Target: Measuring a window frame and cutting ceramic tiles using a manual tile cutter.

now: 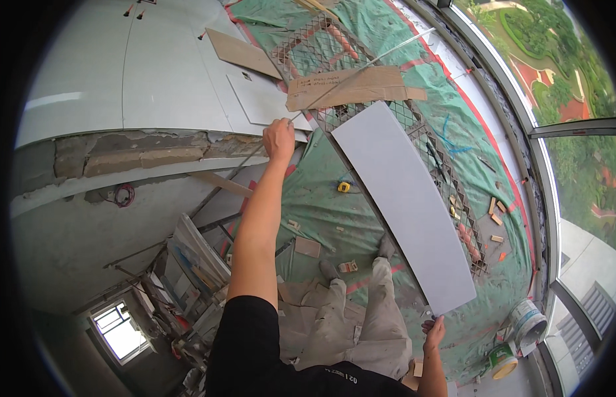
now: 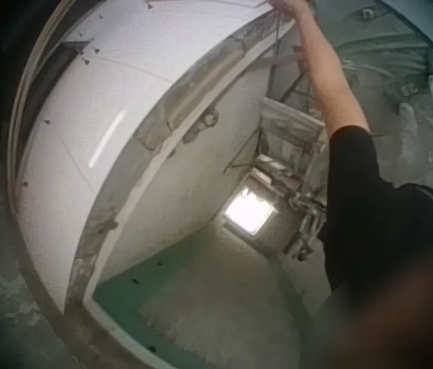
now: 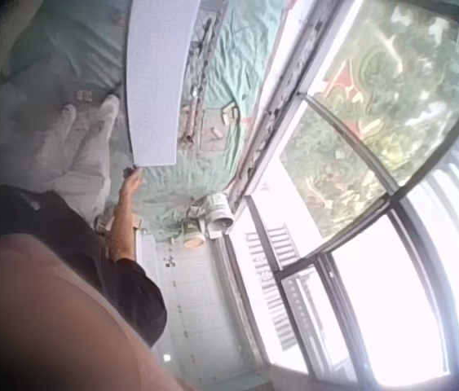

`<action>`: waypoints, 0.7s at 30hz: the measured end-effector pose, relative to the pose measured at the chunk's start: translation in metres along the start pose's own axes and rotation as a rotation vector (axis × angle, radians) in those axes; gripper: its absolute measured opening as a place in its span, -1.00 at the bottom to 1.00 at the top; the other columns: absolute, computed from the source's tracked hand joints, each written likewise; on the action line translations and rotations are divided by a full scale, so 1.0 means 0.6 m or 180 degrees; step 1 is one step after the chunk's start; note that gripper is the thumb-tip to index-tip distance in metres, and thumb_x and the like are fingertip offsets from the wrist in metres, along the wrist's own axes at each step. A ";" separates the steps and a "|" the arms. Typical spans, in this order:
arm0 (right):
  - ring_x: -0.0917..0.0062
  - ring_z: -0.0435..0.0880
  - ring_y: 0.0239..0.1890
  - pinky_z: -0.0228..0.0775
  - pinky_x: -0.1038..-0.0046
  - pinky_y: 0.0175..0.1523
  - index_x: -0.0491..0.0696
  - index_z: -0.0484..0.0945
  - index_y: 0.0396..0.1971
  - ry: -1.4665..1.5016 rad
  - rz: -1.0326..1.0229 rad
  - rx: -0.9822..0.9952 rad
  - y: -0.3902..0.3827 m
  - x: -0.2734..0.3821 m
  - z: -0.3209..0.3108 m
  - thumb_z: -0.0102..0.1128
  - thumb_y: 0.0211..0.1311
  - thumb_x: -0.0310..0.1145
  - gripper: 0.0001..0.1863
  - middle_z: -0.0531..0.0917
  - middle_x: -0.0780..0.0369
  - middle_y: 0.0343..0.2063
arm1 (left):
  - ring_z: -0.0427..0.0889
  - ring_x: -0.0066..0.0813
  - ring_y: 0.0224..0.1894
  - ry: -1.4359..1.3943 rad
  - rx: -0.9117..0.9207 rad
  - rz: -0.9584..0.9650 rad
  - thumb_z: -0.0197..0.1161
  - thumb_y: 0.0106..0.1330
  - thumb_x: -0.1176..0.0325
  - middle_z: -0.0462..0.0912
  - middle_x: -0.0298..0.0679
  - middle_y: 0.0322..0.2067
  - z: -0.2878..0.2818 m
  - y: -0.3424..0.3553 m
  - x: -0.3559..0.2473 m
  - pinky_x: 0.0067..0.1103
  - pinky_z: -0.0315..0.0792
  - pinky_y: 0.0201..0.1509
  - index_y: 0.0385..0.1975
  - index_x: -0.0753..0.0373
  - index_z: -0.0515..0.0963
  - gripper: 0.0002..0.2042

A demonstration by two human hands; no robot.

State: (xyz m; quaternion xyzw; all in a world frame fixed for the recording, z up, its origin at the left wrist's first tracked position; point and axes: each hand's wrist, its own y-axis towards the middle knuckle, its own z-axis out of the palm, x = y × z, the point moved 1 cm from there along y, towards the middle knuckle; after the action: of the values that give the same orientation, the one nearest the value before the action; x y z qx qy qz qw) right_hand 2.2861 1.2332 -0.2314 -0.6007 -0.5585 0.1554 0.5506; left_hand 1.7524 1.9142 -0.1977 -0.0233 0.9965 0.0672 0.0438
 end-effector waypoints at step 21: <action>0.53 0.78 -0.38 0.61 0.48 -0.27 -0.21 0.68 -0.04 -0.1491 -0.1933 0.1866 -0.377 0.230 0.324 0.11 0.63 -0.18 -0.64 0.82 0.20 -0.33 | 0.74 -0.12 -0.25 -0.3219 0.0837 -0.1485 0.47 0.42 0.04 0.73 -0.06 -0.27 -0.489 -0.974 0.025 -0.30 0.56 -0.14 -0.16 0.31 0.71 -0.62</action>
State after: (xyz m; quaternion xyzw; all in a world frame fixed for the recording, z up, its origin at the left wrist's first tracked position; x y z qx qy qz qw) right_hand 2.0627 1.3924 -0.0505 -0.1788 -0.7503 0.2696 0.5766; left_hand 1.7435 1.2955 0.0139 -0.2020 0.8201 -0.0660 0.5313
